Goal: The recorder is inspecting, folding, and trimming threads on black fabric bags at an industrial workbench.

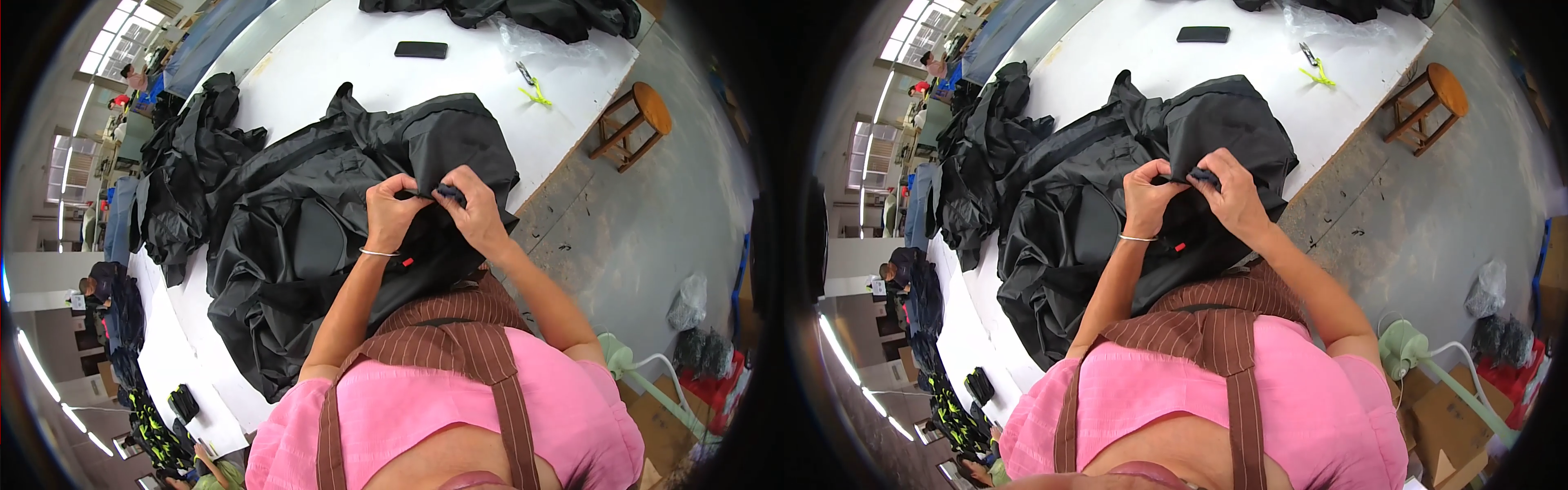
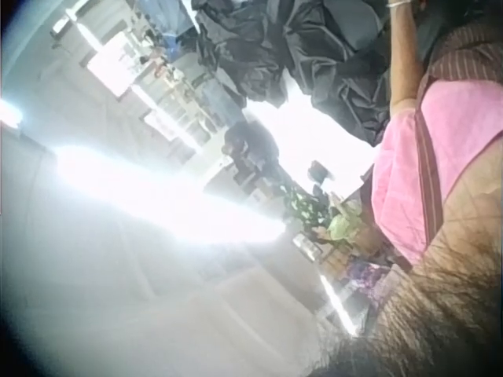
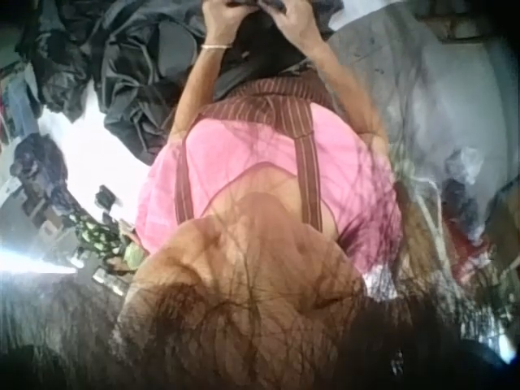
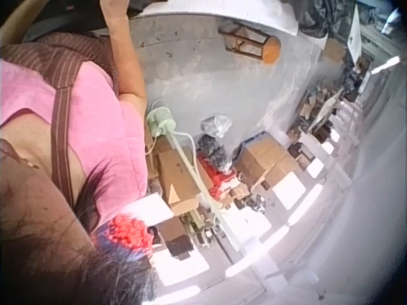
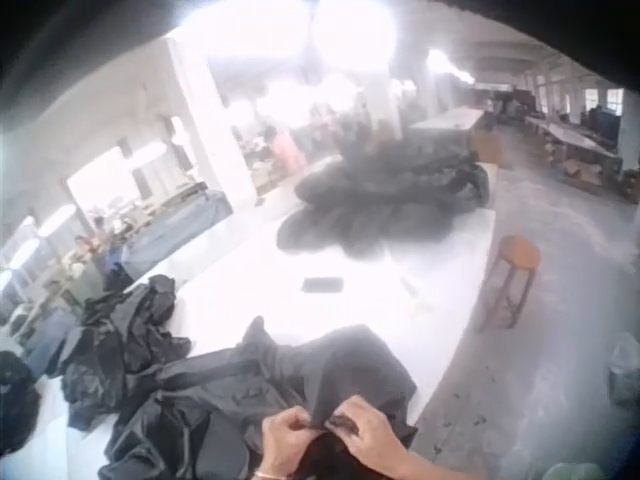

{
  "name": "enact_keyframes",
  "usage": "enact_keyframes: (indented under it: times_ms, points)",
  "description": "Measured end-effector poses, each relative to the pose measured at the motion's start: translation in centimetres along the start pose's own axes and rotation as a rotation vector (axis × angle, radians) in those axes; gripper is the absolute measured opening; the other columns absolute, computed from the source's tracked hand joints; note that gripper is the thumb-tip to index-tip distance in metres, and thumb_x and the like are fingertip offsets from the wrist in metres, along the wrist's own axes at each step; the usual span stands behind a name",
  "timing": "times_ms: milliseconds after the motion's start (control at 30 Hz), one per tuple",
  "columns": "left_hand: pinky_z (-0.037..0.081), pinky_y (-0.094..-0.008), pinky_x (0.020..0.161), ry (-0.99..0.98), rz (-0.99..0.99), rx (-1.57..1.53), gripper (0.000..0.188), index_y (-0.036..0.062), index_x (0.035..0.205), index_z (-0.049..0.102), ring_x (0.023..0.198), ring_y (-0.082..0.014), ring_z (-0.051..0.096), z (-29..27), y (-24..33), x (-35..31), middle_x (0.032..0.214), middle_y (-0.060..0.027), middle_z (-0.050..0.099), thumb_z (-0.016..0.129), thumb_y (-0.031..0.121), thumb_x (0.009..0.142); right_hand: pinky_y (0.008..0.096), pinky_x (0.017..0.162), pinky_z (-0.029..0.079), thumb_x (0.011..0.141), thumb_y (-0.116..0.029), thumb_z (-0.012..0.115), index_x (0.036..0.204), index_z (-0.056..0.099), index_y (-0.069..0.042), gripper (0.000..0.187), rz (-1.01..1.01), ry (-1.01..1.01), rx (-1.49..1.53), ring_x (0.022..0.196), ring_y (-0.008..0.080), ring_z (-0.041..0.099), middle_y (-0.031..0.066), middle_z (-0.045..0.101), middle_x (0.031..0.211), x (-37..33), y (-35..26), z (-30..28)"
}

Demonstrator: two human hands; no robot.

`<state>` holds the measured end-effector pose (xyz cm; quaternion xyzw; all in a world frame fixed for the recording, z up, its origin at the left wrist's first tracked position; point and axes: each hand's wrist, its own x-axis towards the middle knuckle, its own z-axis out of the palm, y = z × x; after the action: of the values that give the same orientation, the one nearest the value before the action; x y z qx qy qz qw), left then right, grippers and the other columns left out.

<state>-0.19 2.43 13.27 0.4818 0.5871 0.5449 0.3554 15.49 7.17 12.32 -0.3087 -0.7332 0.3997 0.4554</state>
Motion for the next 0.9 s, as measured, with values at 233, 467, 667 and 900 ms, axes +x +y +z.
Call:
enact_keyframes:
  times_ms: [233,467,667,900]
  points:
    - [0.045,-0.0232,0.059,0.143,-0.024,0.114,0.012,-0.0016,0.077,0.063,0.063,-0.0080,0.058,0.9,0.7,-0.1,0.067,-0.0046,0.065,0.072,-0.003,0.068,0.0335,0.066,0.046,0.078,0.000,0.067,0.088,0.054,0.001,0.016,-0.096,-0.085,-0.009,0.074,0.0278,0.056,0.0113,0.053,0.085,2.5,-0.4,-2.6]
    - [0.044,-0.0344,0.053,0.305,0.180,0.570,0.009,0.0007,0.073,0.057,0.056,-0.0344,0.055,3.4,1.3,-0.6,0.064,-0.0192,0.054,0.063,-0.002,0.066,0.0384,0.075,0.047,0.066,0.006,0.065,0.089,0.058,-0.004,0.026,-0.329,-0.226,-0.017,0.088,0.0312,0.056,0.0104,0.052,0.096,4.1,-0.3,-2.1]
    - [0.042,-0.0237,0.058,0.273,0.179,0.366,0.013,-0.0010,0.075,0.058,0.058,-0.0119,0.053,4.2,0.5,-0.7,0.066,-0.0065,0.057,0.069,-0.005,0.068,0.0332,0.071,0.048,0.074,0.006,0.065,0.091,0.058,-0.002,0.020,-0.119,-0.292,0.204,0.083,0.0265,0.058,0.0090,0.053,0.091,4.3,1.4,-3.3]
    - [0.041,-0.0197,0.064,0.231,0.077,0.074,0.016,0.0003,0.077,0.057,0.068,-0.0037,0.049,4.6,-1.5,1.7,0.070,0.0030,0.057,0.073,0.000,0.076,0.0359,0.063,0.056,0.091,-0.007,0.057,0.106,0.059,-0.006,0.015,0.663,-0.130,0.724,0.079,0.0211,0.065,0.0099,0.061,0.098,4.3,4.7,-7.1]
